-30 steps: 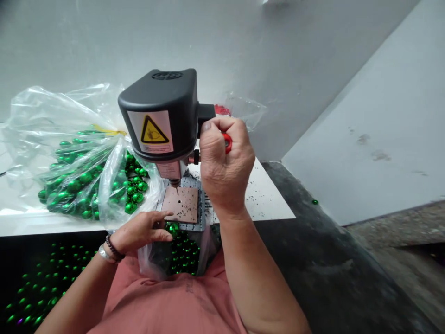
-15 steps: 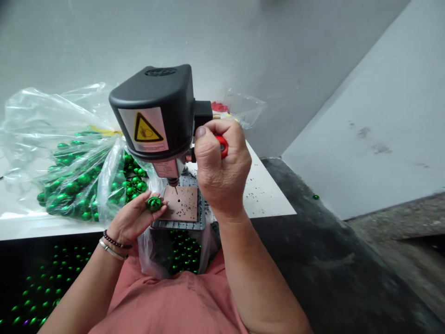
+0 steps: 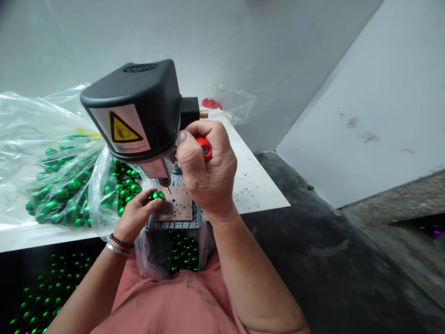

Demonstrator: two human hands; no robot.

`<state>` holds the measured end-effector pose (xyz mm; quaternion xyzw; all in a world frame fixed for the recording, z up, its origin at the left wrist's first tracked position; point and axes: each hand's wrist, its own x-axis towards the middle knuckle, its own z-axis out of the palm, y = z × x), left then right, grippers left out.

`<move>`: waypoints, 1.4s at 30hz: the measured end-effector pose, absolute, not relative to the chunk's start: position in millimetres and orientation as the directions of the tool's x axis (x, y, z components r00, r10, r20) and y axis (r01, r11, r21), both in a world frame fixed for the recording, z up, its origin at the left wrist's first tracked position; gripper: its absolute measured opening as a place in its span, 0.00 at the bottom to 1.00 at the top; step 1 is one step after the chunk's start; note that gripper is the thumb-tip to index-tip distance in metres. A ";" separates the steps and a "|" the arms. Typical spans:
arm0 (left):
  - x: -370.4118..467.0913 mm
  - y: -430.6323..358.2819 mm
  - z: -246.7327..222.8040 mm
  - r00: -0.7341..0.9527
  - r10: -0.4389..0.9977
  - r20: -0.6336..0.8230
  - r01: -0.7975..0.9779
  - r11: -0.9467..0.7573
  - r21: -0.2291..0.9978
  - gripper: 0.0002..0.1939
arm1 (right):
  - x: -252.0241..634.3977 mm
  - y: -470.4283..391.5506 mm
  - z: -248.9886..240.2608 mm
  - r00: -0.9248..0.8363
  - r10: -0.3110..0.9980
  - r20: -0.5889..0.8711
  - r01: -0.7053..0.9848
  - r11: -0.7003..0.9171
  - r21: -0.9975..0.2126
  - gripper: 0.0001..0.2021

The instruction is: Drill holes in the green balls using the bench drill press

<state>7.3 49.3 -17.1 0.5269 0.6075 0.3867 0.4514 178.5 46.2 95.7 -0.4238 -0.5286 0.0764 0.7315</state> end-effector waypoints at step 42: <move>32.3 59.6 -52.3 0.185 0.928 0.324 0.793 -0.336 0.509 0.17 | 182.1 32.9 83.7 0.367 0.559 0.743 0.344 0.661 -0.667 0.05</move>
